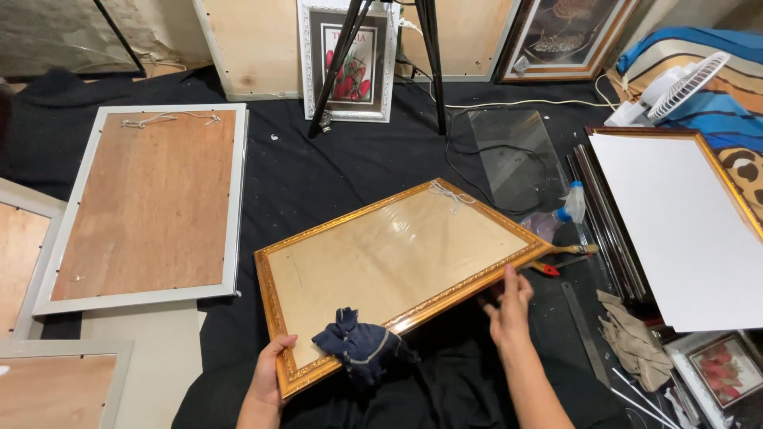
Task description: The person polishes the glass of a picture frame with a cloth and then inspects and organizes several other frames on the floor.
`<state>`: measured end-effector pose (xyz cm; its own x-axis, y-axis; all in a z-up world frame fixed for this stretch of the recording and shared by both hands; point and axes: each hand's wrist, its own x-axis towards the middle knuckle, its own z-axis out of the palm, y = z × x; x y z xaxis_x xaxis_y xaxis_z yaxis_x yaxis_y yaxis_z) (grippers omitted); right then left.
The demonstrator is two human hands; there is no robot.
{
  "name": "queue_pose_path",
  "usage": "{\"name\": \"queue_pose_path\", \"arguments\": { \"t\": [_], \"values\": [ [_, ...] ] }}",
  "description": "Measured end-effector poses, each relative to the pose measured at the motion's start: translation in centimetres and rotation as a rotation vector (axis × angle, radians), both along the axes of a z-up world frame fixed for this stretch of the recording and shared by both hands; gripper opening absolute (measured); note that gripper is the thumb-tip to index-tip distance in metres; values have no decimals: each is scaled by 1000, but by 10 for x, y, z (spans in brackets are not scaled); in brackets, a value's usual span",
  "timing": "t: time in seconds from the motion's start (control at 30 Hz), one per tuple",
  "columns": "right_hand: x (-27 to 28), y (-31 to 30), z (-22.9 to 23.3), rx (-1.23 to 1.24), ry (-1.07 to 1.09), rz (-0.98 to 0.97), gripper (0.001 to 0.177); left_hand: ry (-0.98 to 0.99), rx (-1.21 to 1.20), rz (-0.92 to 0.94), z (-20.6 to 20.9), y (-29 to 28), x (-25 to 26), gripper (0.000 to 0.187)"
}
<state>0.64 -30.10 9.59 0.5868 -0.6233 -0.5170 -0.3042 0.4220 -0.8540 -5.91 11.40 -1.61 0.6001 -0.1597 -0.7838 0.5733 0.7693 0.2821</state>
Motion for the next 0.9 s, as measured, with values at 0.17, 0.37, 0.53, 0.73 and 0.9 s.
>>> {"name": "queue_pose_path", "arguments": {
  "t": [0.17, 0.37, 0.53, 0.73, 0.9],
  "values": [
    [9, -28, -46, 563, -143, 313, 60, 3, 29, -88, 11, 11, 31, 43],
    [35, -21, -38, 573, -93, 283, 48, -59, 85, -62, 95, 9, 57, 60],
    [35, -9, -40, 508, -68, 158, 36, -53, 619, 157, 112, 3, 34, 76],
    [31, 0, -33, 481, -99, 187, 35, -935, 2245, -603, 135, -84, 3, 65],
    [17, 13, -15, 466, -86, 237, 55, -1381, 2383, -429, 92, -149, 29, 52]
  ]
}}
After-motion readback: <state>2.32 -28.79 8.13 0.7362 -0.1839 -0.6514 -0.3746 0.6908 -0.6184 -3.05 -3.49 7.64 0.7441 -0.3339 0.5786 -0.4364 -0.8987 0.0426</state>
